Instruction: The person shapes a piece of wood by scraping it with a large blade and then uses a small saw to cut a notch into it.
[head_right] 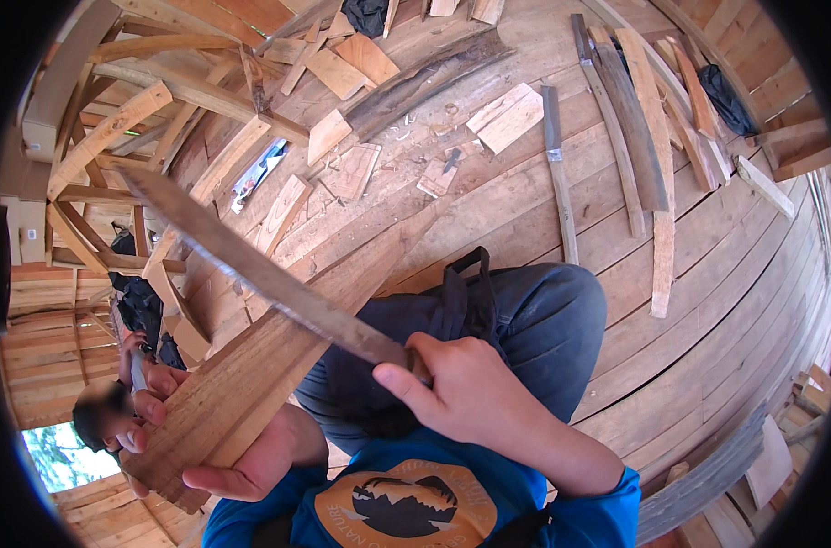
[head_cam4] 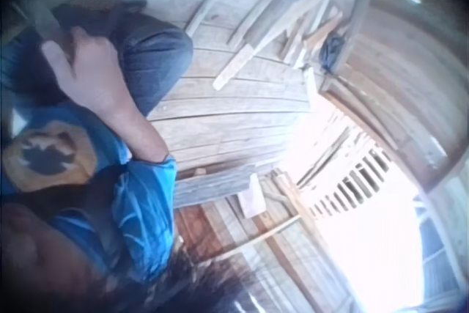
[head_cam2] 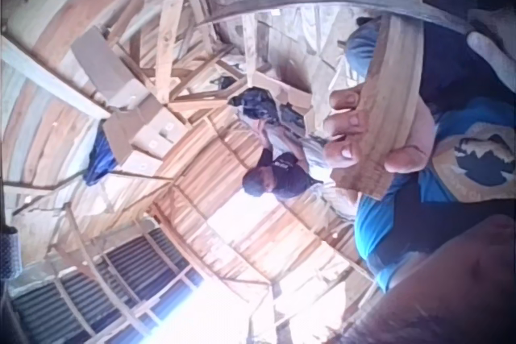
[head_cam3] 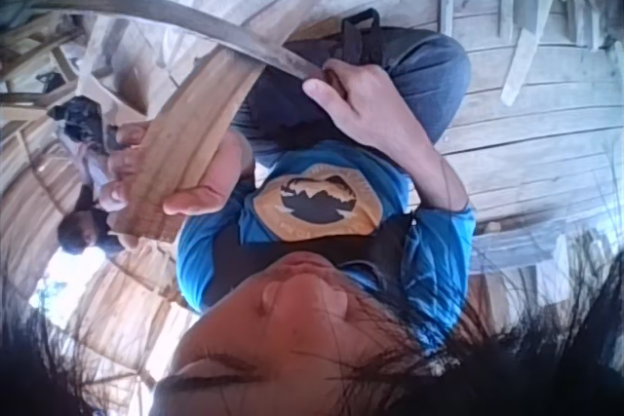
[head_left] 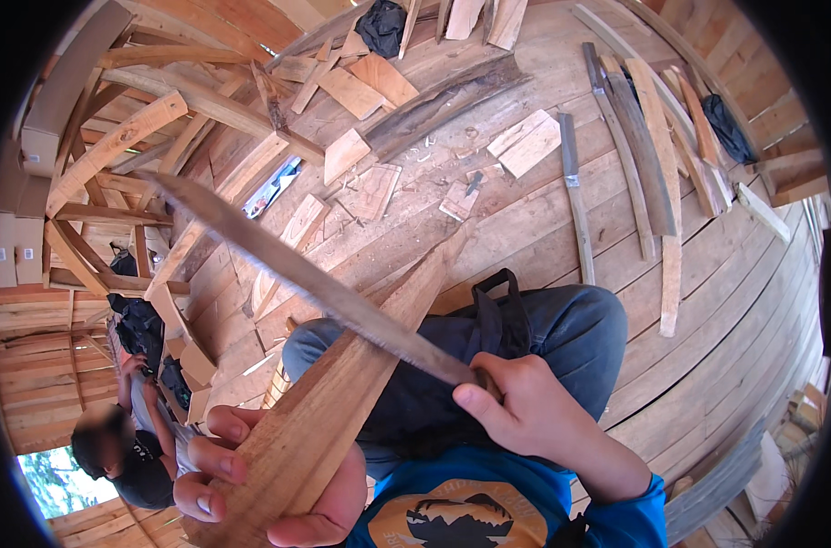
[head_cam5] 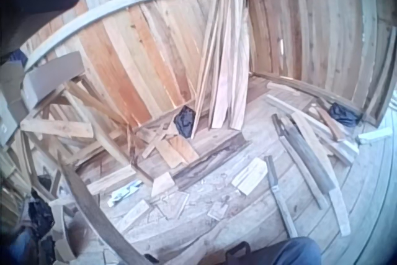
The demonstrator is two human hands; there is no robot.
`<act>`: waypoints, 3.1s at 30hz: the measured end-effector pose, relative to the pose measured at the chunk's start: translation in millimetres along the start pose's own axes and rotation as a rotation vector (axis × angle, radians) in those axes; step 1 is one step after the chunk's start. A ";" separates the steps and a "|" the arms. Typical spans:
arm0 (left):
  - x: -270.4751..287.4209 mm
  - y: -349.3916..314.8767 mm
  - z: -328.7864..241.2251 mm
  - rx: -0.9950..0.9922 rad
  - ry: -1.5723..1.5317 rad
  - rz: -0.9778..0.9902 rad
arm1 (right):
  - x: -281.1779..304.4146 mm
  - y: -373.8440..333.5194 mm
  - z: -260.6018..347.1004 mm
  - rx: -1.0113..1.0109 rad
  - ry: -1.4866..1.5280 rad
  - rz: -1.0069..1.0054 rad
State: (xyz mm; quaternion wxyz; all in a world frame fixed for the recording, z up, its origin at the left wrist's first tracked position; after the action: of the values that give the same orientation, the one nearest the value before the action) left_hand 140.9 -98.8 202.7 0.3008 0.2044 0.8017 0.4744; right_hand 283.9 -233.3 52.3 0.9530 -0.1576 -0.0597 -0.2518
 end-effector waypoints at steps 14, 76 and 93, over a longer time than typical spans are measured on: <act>0.0 0.3 -4.7 -0.015 -0.021 0.058 | 18.8 16.2 -92.2 -0.259 -0.066 -0.183; 18.0 -6.8 -8.1 -0.005 -0.072 0.060 | -12.2 1.5 -1.3 -0.026 -0.072 -0.015; 8.6 -15.9 -23.4 -0.118 0.057 -0.019 | -2.6 -2.6 -23.1 -0.074 -0.206 -0.110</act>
State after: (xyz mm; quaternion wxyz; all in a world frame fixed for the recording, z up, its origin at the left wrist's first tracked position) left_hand 118.1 -115.8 194.7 0.2937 0.1652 0.7825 0.5236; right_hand 281.2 -241.9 30.7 0.9201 -0.2143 -0.1565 -0.2883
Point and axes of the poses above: each hand's wrist, its own y-axis towards the middle knuckle, its own x-axis out of the back of the hand, z = x × y, the point moved 10 cm from there along y, towards the middle knuckle, and after that the axes turned 3 degrees about -x, right-handed, at the moved point
